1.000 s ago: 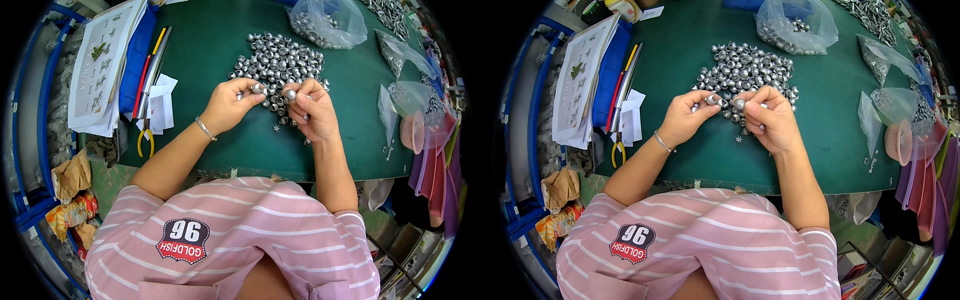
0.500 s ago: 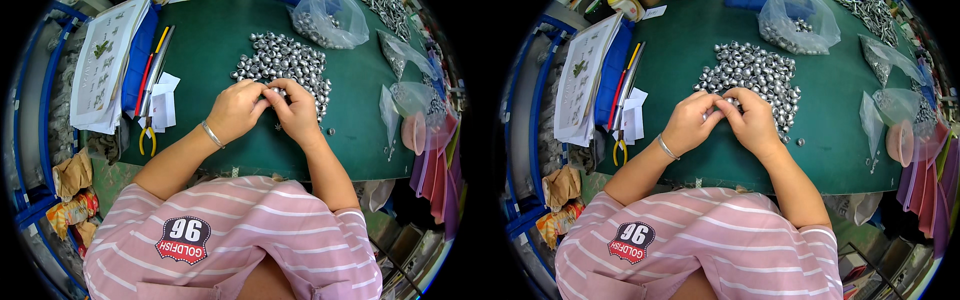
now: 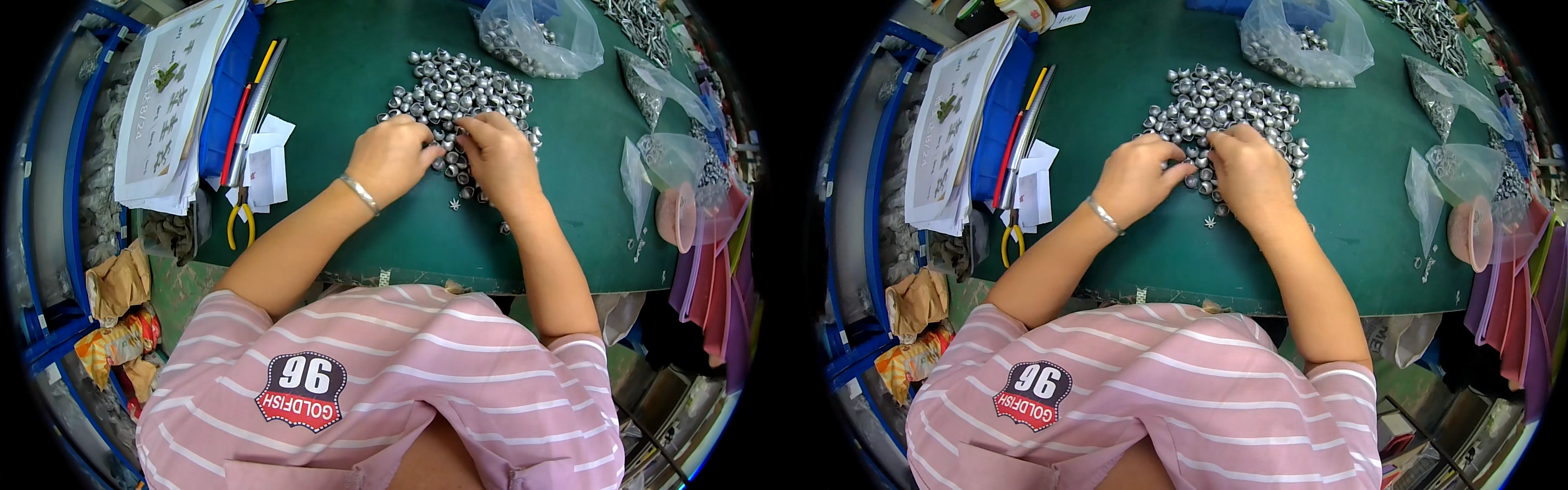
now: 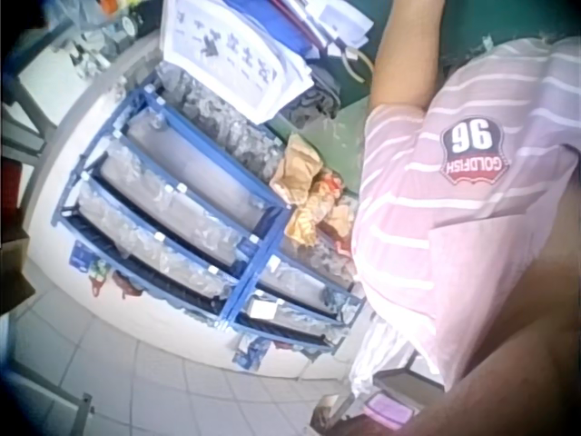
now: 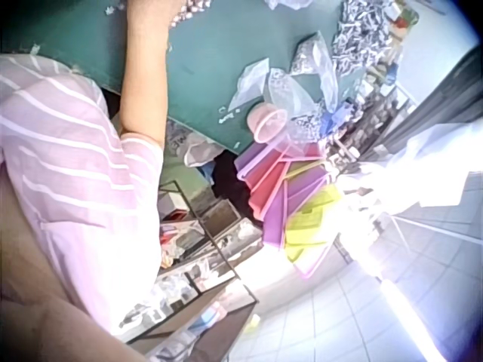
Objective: The person sits on the floor at a green workbench and repeatedly picks up small, silver, bell-shaped metal pieces and star-shaped metal pieces. They insert the star-shaped pieces into the bell-shaped pieces by hand, then place the assembled units into a clear plastic bag.
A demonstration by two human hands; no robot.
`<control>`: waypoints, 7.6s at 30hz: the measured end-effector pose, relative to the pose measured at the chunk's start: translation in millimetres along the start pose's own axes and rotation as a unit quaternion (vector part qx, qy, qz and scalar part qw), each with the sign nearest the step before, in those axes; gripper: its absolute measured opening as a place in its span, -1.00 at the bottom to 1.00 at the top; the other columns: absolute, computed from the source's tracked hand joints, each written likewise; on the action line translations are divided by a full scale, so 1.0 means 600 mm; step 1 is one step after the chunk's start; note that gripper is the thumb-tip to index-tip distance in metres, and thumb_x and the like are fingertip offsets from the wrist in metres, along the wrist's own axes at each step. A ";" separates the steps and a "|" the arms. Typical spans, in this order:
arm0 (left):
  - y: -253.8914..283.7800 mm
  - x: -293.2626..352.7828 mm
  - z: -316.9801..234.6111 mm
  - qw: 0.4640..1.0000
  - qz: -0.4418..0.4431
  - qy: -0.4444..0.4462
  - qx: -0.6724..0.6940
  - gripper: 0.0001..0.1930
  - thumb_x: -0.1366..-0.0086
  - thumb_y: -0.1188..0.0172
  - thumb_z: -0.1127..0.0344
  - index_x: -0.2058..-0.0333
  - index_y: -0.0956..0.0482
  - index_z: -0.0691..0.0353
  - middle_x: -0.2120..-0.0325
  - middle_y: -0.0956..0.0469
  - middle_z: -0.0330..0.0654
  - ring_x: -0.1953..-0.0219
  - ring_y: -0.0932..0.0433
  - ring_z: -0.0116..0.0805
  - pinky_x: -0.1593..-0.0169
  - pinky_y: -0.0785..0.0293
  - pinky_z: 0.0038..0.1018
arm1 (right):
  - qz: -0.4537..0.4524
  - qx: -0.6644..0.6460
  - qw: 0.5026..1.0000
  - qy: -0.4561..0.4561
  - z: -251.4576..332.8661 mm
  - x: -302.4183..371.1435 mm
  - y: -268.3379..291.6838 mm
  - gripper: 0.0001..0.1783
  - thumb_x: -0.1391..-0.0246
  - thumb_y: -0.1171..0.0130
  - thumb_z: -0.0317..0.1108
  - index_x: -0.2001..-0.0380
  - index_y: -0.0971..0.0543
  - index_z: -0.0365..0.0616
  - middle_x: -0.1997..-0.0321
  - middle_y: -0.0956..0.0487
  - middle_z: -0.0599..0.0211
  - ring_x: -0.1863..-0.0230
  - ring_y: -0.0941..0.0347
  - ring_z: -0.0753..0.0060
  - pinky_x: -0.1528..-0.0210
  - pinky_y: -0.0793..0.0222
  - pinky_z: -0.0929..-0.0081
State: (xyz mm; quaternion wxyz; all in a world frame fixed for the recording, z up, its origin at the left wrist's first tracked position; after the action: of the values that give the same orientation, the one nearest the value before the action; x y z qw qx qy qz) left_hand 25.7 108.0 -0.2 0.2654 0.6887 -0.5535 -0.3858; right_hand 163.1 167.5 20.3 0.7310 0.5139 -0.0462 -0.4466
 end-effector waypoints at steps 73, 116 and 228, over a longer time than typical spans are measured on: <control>-0.002 0.052 -0.025 0.497 0.148 0.314 0.795 -0.83 -0.33 0.08 0.32 0.23 -0.42 0.28 0.50 -0.47 -0.24 0.64 -0.27 -0.66 0.67 -0.15 -0.77 | 0.095 -0.852 0.381 -0.346 0.030 0.098 -0.036 -0.82 -0.16 0.13 -0.39 0.17 -0.37 -0.12 0.45 -0.49 0.16 0.61 -0.30 0.51 0.77 -0.10 0.71; 0.018 -0.080 -0.051 0.740 0.089 0.227 0.627 -0.85 -0.21 -0.12 0.37 0.27 -0.45 0.28 0.59 -0.37 -0.33 0.69 -0.22 -0.66 0.70 -0.06 -0.72 | 0.009 -0.899 0.360 -0.249 -0.018 0.118 0.013 -0.80 -0.15 0.10 -0.47 0.16 -0.42 -0.09 0.38 -0.53 0.21 0.56 -0.32 0.55 0.70 -0.12 0.71; -0.001 0.044 -0.071 0.770 0.134 0.186 0.595 -0.82 -0.19 -0.12 0.49 0.22 -0.50 0.39 0.43 -0.55 -0.11 0.63 -0.37 -0.59 0.64 -0.23 -0.71 | 0.046 -0.815 0.417 -0.400 0.023 0.130 -0.008 -0.77 -0.16 -0.01 -0.26 0.29 -0.47 -0.22 0.41 -0.50 0.30 0.54 -0.37 0.60 0.75 -0.13 0.79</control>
State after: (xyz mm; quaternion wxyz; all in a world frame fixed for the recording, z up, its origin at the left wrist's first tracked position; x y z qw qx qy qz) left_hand 63.3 80.0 17.2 -0.0507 0.6862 -0.6987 0.1959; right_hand 199.3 102.7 -7.4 0.7255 -0.5624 0.0283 -0.3956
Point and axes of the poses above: each hand's wrist, its own x-axis away from the middle knuckle, its own y-axis out of the back of the hand, z = x × y, the point moved 4 cm from there along -x, towards the middle knuckle
